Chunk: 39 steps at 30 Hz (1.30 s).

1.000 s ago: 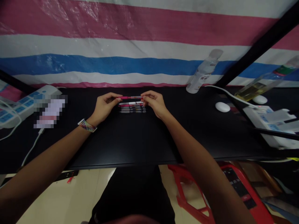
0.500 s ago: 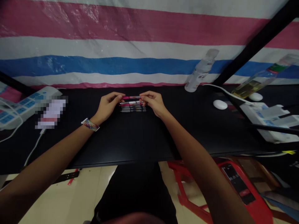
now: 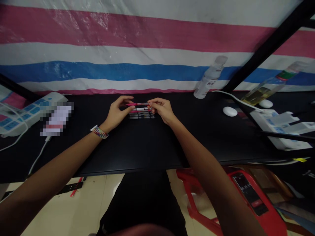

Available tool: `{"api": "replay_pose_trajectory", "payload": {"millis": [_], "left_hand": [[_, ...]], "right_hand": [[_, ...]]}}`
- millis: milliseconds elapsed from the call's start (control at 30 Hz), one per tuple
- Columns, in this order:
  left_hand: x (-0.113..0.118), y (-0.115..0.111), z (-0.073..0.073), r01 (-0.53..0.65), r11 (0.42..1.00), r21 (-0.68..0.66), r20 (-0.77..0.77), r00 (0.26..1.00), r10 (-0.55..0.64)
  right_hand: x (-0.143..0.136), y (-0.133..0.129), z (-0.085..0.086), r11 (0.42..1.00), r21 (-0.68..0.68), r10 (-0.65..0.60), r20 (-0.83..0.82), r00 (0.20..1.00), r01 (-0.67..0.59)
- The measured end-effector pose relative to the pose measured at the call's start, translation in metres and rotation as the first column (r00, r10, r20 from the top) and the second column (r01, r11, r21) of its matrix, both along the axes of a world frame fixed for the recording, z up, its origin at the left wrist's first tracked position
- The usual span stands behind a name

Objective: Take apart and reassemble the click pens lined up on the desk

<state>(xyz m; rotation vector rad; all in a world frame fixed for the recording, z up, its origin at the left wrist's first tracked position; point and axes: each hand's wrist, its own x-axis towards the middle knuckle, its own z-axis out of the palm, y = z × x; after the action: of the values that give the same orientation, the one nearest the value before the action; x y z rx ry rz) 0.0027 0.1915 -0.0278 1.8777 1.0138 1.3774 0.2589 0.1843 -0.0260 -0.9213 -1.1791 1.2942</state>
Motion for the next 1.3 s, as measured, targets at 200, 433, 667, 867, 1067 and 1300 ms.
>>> {"api": "replay_pose_trajectory", "payload": {"millis": [200, 433, 667, 867, 1067, 1300], "left_hand": [[0.0032, -0.0005, -0.0001, 0.002, 0.999, 0.054, -0.014, 1.0, -0.001], [0.0025, 0.0031, -0.0037, -0.091, 0.996, -0.012, -0.037, 0.995, 0.091], [-0.0002, 0.0034, 0.0013, -0.052, 0.998, -0.041, -0.02, 0.998, 0.051], [0.0021, 0.0043, -0.001, -0.012, 0.999, -0.039, 0.051, 0.999, 0.014], [-0.0003, 0.0037, -0.0031, -0.038, 0.998, -0.052, -0.073, 0.997, 0.034], [0.0023, 0.0023, -0.0042, -0.012, 0.999, 0.033, -0.002, 1.0, 0.012]], "right_hand": [[-0.0019, 0.0012, 0.0005, 1.0, 0.016, 0.009, -0.009, 1.0, -0.008], [-0.0048, 0.0013, 0.003, 0.999, 0.043, 0.021, -0.011, 1.0, -0.02], [-0.0031, 0.0032, 0.0029, 1.0, 0.025, -0.009, 0.009, 1.0, 0.008], [-0.0037, 0.0034, 0.0028, 1.0, 0.024, -0.015, 0.007, 1.0, 0.015], [-0.0047, 0.0021, 0.0026, 0.999, 0.037, -0.008, 0.004, 1.0, 0.008], [-0.0053, 0.0012, 0.0025, 1.0, 0.024, 0.008, -0.001, 1.0, -0.008]]}}
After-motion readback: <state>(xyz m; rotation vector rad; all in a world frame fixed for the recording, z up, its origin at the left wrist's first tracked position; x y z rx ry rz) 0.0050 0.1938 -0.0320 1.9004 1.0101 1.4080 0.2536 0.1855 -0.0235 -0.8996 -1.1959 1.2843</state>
